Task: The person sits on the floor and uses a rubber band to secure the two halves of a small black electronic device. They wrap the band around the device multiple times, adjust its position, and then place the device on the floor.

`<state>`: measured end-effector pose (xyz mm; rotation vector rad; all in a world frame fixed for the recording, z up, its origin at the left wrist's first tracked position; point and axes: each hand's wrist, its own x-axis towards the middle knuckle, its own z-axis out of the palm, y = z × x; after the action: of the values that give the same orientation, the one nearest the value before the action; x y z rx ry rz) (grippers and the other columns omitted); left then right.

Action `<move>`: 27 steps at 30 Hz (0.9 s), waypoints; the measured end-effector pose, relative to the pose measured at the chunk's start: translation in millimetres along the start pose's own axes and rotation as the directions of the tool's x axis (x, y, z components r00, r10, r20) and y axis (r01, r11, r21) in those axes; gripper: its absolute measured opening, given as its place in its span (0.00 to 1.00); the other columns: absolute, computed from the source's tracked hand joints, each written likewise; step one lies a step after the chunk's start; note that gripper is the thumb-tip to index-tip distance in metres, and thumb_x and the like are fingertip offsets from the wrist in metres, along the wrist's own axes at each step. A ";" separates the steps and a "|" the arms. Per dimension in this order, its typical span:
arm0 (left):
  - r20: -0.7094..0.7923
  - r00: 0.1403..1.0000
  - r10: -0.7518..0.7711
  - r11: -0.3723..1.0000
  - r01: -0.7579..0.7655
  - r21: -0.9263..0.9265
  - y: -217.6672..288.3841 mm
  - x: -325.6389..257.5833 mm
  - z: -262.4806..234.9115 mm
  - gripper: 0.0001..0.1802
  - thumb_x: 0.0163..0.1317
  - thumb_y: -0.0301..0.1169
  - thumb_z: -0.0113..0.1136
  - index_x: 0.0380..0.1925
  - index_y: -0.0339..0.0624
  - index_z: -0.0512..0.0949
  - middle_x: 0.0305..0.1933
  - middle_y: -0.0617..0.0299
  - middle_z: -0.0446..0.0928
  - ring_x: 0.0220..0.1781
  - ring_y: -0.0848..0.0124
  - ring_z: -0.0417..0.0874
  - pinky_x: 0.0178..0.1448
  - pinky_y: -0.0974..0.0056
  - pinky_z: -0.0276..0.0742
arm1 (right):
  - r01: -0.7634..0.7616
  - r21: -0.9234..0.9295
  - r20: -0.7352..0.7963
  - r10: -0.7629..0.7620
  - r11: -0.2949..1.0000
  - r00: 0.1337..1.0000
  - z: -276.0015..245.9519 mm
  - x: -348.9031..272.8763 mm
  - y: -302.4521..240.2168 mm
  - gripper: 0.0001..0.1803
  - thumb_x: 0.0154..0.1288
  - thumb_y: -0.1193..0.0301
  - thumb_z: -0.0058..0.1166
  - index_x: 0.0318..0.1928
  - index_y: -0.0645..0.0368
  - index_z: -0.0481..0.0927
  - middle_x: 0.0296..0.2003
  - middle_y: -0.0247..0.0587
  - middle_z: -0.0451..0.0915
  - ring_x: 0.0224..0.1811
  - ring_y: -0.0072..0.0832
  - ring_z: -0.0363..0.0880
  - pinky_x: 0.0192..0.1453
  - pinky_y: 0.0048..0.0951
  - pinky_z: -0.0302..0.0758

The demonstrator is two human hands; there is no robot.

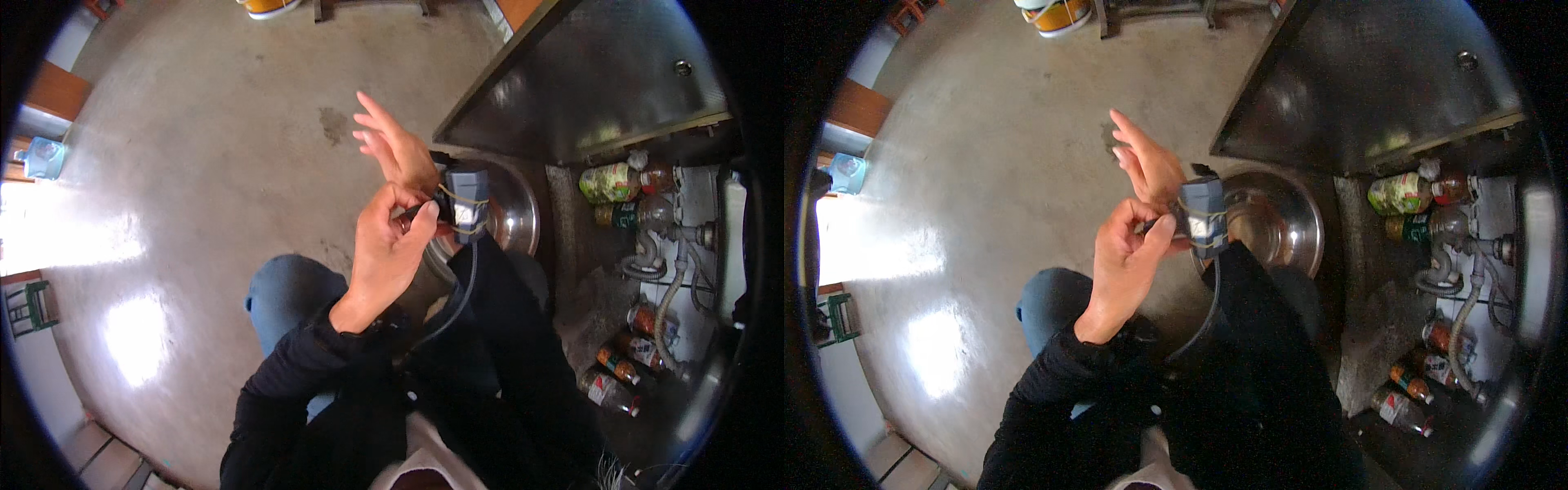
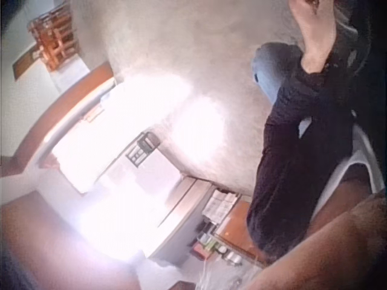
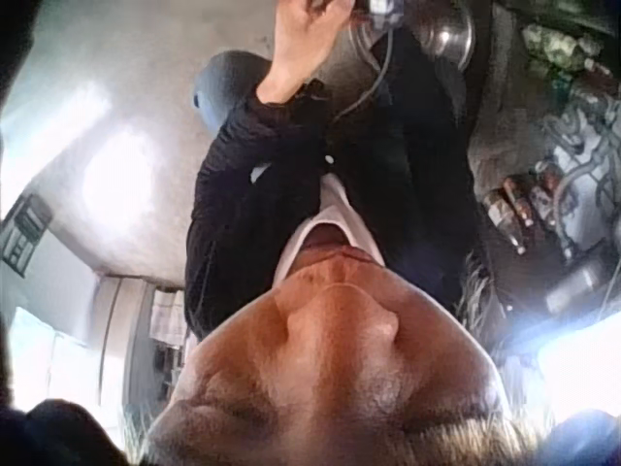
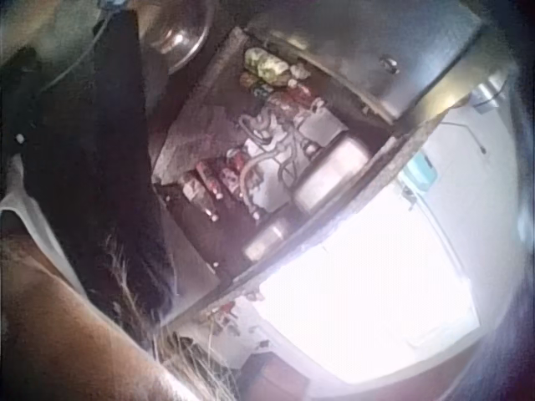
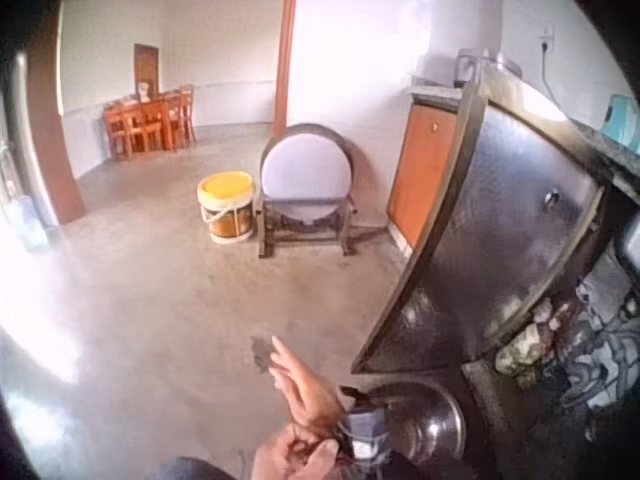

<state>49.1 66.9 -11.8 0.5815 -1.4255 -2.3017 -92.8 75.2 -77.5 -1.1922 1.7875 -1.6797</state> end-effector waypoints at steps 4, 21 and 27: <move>-0.056 0.998 0.033 0.995 -0.027 0.101 -12.0 -14.8 4.0 0.07 0.68 0.22 0.56 0.34 0.33 0.67 0.35 0.60 0.75 0.35 0.76 0.82 0.38 0.71 0.79 | -0.136 0.224 -0.022 0.145 0.965 0.989 -4.0 -6.8 -8.4 0.27 0.79 0.58 0.39 0.69 0.62 0.62 0.58 0.56 0.75 0.55 0.38 0.80 0.57 0.34 0.78; -0.035 0.990 0.138 0.953 -0.142 -0.268 6.0 -10.9 -23.3 0.05 0.68 0.21 0.57 0.41 0.33 0.73 0.45 0.55 0.79 0.41 0.73 0.81 0.45 0.69 0.81 | -0.597 0.368 0.544 0.355 0.713 0.760 -35.7 -55.1 -29.8 0.19 0.70 0.61 0.56 0.55 0.59 0.77 0.40 0.39 0.82 0.40 0.26 0.81 0.48 0.29 0.79; -0.008 0.980 0.198 0.968 -0.194 0.161 20.7 -3.8 -42.1 0.08 0.67 0.27 0.60 0.42 0.35 0.74 0.38 0.64 0.78 0.36 0.79 0.77 0.39 0.73 0.72 | -0.766 0.458 0.433 0.639 0.451 0.635 -41.9 -36.9 -34.5 0.30 0.77 0.49 0.39 0.59 0.63 0.75 0.46 0.46 0.84 0.44 0.35 0.85 0.49 0.38 0.83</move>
<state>76.3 28.5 -9.4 0.4872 -1.5906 -2.0348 -94.8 132.7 -46.2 -0.2053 1.1645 -1.3472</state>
